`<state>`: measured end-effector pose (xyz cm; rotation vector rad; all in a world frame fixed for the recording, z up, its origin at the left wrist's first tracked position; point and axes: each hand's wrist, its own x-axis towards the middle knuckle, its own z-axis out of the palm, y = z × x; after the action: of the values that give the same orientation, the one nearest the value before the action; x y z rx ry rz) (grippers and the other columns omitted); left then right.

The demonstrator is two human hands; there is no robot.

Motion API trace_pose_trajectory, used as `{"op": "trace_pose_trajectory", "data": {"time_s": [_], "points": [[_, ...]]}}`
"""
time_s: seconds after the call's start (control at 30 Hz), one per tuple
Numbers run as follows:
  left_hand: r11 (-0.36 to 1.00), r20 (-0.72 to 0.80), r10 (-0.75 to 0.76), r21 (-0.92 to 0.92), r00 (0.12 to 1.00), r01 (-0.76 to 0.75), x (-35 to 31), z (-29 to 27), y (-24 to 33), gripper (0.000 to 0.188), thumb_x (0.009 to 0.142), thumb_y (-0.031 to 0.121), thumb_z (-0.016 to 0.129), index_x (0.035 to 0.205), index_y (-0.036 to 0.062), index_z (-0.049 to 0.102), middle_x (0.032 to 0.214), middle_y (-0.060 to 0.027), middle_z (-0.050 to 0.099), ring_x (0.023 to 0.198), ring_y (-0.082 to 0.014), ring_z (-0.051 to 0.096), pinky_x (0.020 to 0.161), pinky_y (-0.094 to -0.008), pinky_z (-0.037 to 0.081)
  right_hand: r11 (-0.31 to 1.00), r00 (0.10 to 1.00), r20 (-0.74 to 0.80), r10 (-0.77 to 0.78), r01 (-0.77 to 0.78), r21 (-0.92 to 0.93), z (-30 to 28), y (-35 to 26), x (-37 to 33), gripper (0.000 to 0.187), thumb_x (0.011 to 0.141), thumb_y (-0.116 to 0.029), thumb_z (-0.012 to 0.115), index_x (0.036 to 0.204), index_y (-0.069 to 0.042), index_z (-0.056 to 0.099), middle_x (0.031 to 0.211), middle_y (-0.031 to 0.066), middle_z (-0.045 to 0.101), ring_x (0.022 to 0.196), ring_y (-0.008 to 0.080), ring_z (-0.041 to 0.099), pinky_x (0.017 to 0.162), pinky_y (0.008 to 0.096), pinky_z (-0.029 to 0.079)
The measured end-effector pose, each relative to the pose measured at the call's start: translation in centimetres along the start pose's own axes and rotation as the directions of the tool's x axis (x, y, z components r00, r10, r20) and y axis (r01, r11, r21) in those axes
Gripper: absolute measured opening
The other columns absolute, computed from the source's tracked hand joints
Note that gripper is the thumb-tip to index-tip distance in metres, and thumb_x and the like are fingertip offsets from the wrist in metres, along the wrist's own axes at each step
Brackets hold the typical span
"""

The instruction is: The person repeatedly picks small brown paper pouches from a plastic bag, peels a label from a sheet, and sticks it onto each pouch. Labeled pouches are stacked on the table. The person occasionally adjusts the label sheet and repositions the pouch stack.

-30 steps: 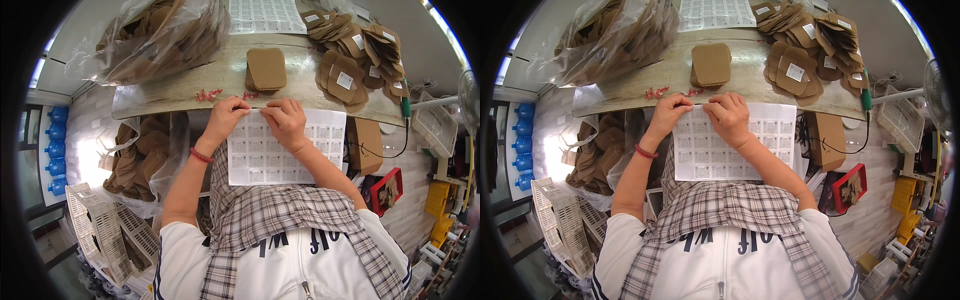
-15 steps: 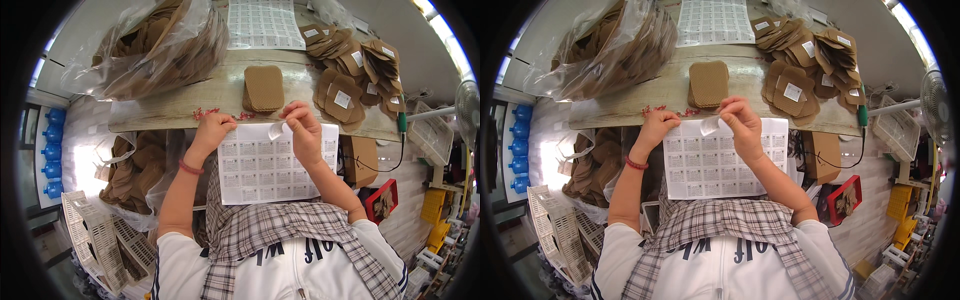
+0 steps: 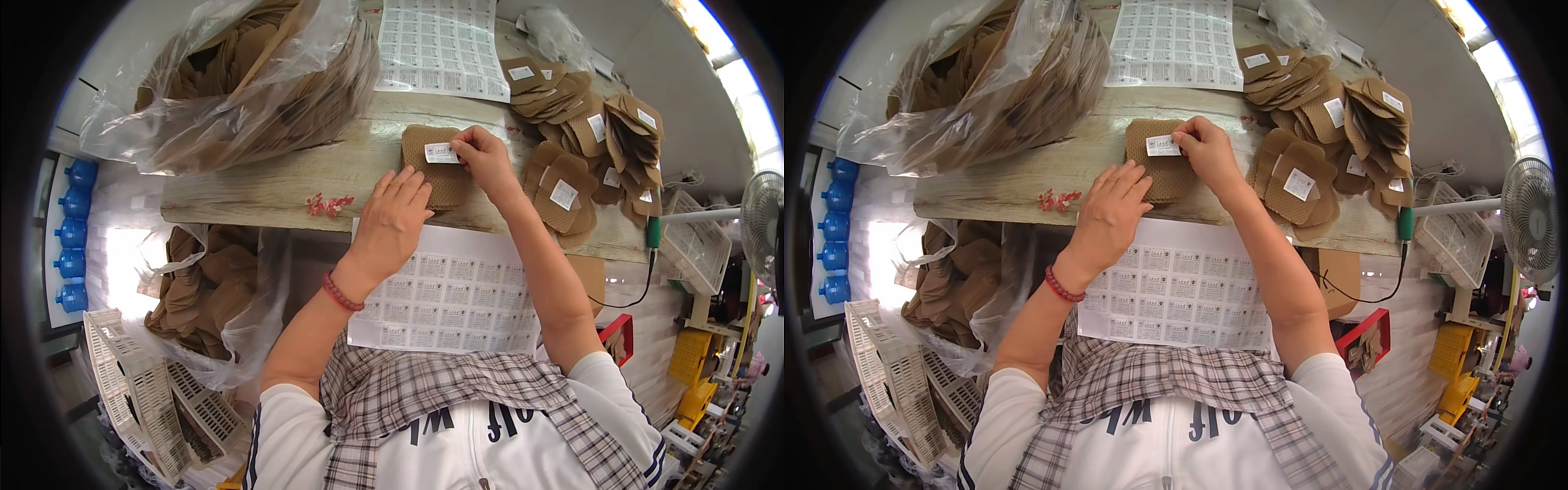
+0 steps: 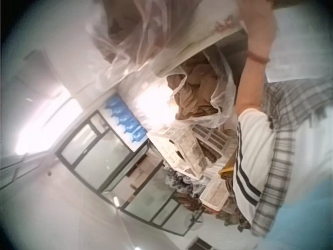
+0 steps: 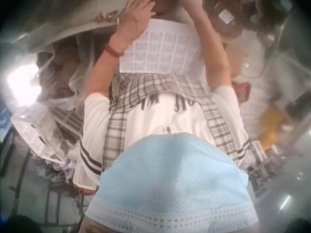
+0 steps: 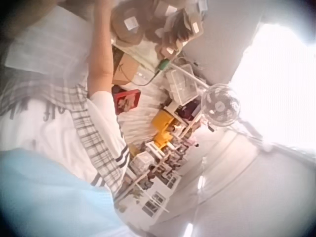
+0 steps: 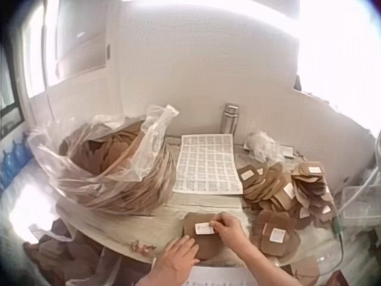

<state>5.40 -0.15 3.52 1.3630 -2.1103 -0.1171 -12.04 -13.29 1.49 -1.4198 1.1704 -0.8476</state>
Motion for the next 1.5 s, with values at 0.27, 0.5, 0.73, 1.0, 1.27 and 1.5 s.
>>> {"op": "trace_pose_trajectory", "data": {"time_s": [0.27,0.5,0.73,1.0,1.27,1.5], "points": [[1.0,-0.017,-0.01,-0.013,1.0,0.01,0.0,0.3,-0.1,0.036,0.082,0.007,0.069,0.114,-0.0073,0.062,0.122,-0.0219,0.06,0.121,-0.0377,0.055,0.106,-0.0483,0.041,0.998,1.0,-0.02,-0.018,0.017,-0.068,0.2,0.1,-0.3,0.01,0.092,-0.009,0.065,0.091,0.001,0.064,0.077,0.0008,0.061,0.069,0.0078,0.051,0.061,0.0249,0.042],[1.0,-0.009,-0.014,-0.008,1.0,0.014,0.0,0.3,0.0,0.038,0.081,0.008,0.071,0.114,-0.0073,0.061,0.122,-0.0219,0.06,0.121,-0.0373,0.055,0.106,-0.0474,0.042,0.995,0.998,-0.034,-0.058,0.055,-0.081,0.2,0.8,-0.2,0.008,0.09,-0.007,0.066,0.091,0.001,0.064,0.077,0.0018,0.062,0.071,0.0092,0.052,0.065,0.0259,0.044],[1.0,-0.006,-0.021,-0.023,1.0,0.021,0.0,0.4,0.0,0.038,0.082,0.009,0.07,0.115,-0.0069,0.06,0.123,-0.0217,0.059,0.121,-0.0376,0.054,0.106,-0.0471,0.041,0.99,0.995,-0.06,-0.079,0.071,-0.12,0.4,1.0,-0.7,0.009,0.09,-0.007,0.066,0.09,0.001,0.064,0.077,0.003,0.064,0.073,0.0101,0.055,0.068,0.027,0.046],[0.999,0.015,-0.029,-0.023,0.999,0.029,0.0,0.3,0.0,0.042,0.082,0.01,0.071,0.119,-0.0054,0.058,0.127,-0.0218,0.056,0.121,-0.0376,0.054,0.107,-0.047,0.04,0.979,0.988,-0.068,-0.14,0.128,-0.157,0.6,1.1,-0.8,0.009,0.089,-0.007,0.066,0.091,0.002,0.064,0.077,0.0061,0.065,0.072,0.0122,0.056,0.069,0.0285,0.047],[0.994,0.08,-0.106,0.04,0.991,0.103,0.8,0.2,0.9,0.073,0.079,0.024,0.077,0.14,0.0,0.044,0.149,-0.0152,0.039,0.126,-0.0311,0.048,0.109,-0.0523,0.034,0.945,0.964,-0.103,-0.246,0.215,-0.247,1.0,0.6,-1.5,0.01,0.089,-0.008,0.067,0.09,0.001,0.063,0.079,0.0113,0.067,0.072,0.0217,0.062,0.068,0.0338,0.05],[0.984,0.155,-0.12,0.152,0.981,0.096,0.6,0.6,1.0,0.068,0.08,0.028,0.075,0.137,-0.0007,0.049,0.145,-0.0147,0.046,0.129,-0.0286,0.045,0.112,-0.0554,0.028,0.579,0.835,-0.086,-0.544,0.299,-0.758,2.7,0.2,-2.9,0.016,0.088,-0.012,0.066,0.099,-0.003,0.058,0.084,0.0078,0.061,0.077,0.0252,0.063,0.066,0.0372,0.052]]}}
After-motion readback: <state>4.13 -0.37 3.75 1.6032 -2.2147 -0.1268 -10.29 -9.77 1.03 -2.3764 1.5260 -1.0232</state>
